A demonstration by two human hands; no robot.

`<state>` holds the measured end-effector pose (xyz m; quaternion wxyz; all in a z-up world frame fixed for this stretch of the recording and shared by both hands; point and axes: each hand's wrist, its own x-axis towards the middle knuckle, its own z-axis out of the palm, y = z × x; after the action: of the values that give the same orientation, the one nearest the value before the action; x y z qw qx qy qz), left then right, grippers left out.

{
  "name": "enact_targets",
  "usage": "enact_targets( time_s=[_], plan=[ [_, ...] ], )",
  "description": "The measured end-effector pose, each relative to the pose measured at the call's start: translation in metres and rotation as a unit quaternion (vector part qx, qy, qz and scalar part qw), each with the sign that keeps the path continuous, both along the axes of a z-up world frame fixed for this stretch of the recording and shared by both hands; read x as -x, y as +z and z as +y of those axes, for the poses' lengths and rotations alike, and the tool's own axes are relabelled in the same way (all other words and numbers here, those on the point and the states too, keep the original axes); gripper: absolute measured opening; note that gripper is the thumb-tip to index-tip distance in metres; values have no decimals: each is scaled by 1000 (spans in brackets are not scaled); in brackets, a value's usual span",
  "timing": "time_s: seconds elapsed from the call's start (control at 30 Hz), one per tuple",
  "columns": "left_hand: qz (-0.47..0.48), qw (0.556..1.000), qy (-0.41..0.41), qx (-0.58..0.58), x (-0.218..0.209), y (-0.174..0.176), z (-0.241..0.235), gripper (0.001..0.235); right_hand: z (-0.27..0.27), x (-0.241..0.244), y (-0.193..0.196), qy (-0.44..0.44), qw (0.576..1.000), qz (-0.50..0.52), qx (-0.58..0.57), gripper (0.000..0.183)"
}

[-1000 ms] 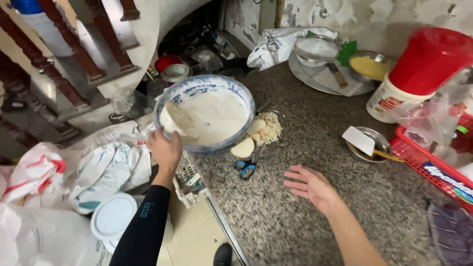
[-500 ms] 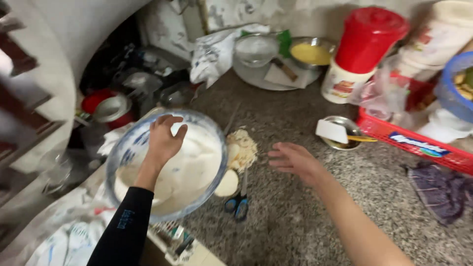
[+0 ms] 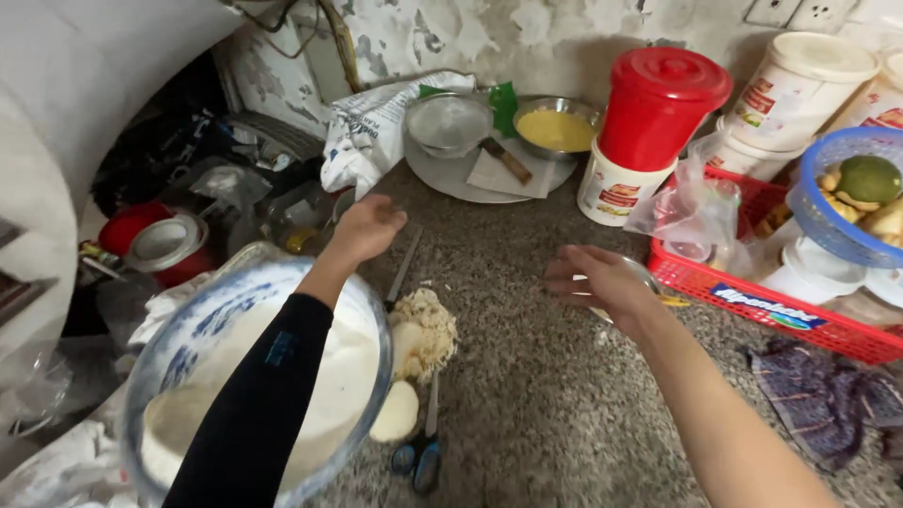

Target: Sifting flour from large bags into a bowl using a hand sieve.

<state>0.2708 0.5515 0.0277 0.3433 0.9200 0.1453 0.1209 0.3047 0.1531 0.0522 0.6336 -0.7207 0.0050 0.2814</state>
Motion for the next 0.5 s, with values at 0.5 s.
enact_targets(
  time_s=[0.5],
  plan=[
    [24, 941, 125, 315, -319, -167, 67, 65, 119, -138, -47, -14, 998, -22, 60, 56]
  ],
)
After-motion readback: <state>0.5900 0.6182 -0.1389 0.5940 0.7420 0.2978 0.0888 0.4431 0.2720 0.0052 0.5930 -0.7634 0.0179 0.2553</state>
